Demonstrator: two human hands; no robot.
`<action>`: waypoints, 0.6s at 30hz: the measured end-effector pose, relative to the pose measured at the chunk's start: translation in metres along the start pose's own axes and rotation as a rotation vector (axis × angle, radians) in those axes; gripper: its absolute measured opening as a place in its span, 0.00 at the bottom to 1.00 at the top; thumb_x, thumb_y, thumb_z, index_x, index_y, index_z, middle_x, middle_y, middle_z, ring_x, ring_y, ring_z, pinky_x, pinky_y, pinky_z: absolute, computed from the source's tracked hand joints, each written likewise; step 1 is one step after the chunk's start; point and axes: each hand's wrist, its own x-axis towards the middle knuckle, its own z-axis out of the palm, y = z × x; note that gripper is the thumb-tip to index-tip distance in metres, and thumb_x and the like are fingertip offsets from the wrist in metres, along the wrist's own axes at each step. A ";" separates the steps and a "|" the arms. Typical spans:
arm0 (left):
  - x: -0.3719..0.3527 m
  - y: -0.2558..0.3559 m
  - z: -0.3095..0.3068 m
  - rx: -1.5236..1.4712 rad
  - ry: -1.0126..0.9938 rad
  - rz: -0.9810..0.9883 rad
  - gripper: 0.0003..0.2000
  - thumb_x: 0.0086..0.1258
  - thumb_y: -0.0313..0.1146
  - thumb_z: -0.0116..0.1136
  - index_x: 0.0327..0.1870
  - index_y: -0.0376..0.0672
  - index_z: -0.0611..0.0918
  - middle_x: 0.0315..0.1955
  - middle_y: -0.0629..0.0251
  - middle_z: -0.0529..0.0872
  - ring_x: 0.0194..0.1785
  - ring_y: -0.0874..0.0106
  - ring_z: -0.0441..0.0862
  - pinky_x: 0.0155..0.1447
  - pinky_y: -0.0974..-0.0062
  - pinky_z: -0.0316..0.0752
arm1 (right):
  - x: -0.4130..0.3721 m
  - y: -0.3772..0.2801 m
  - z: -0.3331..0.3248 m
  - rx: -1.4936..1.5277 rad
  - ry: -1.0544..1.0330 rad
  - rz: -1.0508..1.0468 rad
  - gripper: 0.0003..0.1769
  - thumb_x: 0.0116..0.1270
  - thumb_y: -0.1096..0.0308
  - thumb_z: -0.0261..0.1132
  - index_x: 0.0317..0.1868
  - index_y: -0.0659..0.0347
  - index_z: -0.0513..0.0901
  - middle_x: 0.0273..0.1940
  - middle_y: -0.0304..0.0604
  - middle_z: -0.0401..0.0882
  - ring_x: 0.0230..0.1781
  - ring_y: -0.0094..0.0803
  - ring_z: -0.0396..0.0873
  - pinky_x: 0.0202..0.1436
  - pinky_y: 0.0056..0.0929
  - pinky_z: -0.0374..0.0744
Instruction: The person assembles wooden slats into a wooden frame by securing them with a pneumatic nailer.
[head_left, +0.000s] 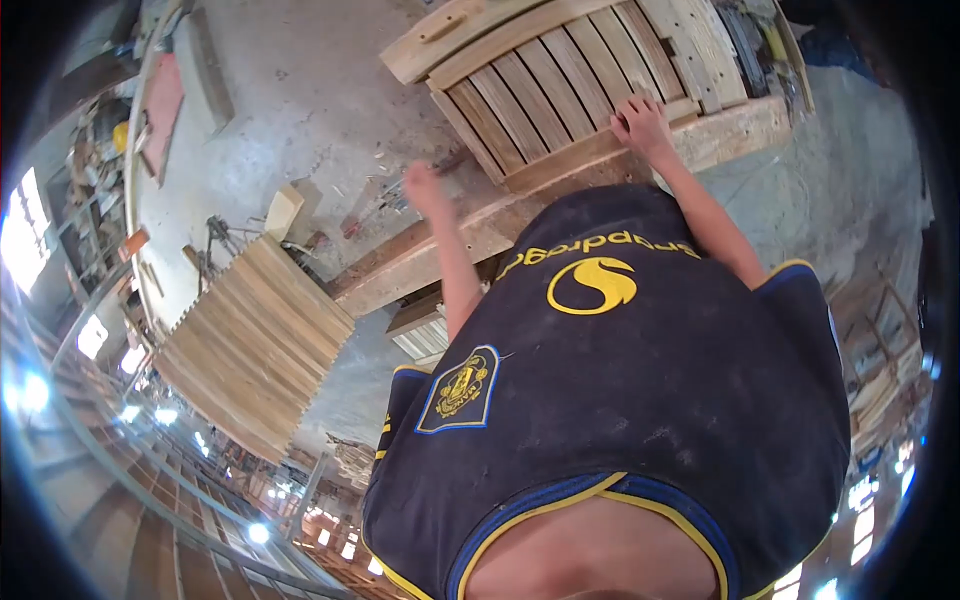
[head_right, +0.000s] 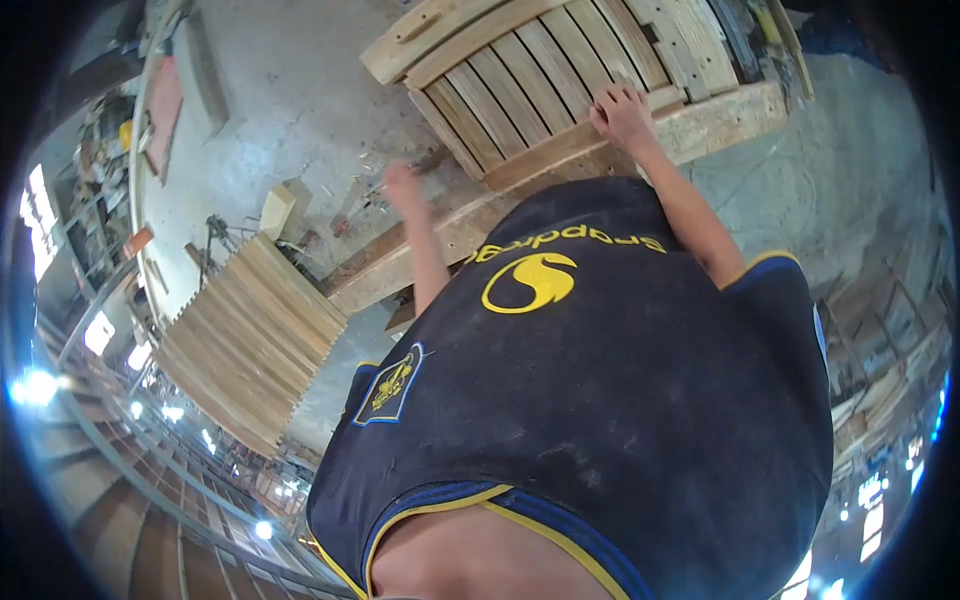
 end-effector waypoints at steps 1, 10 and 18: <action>0.016 -0.008 -0.022 -0.029 0.299 0.078 0.07 0.68 0.30 0.51 0.34 0.35 0.78 0.28 0.66 0.79 0.32 0.73 0.75 0.34 0.72 0.71 | 0.001 -0.001 -0.001 -0.007 0.015 -0.002 0.09 0.61 0.59 0.61 0.32 0.54 0.75 0.36 0.40 0.75 0.46 0.42 0.74 0.51 0.47 0.70; 0.113 -0.027 -0.177 -1.045 0.486 -0.532 0.28 0.62 0.57 0.47 0.51 0.42 0.75 0.34 0.59 0.76 0.31 0.63 0.71 0.39 0.61 0.70 | 0.002 0.000 0.003 -0.054 0.035 -0.037 0.10 0.64 0.56 0.59 0.34 0.53 0.76 0.37 0.40 0.76 0.46 0.44 0.74 0.50 0.48 0.71; 0.007 0.109 -0.099 -0.394 -0.230 -0.203 0.31 0.67 0.62 0.41 0.45 0.39 0.81 0.23 0.60 0.78 0.31 0.67 0.73 0.45 0.66 0.71 | 0.000 0.004 0.005 0.013 0.004 0.022 0.12 0.62 0.55 0.61 0.36 0.55 0.77 0.38 0.44 0.75 0.47 0.48 0.72 0.51 0.50 0.70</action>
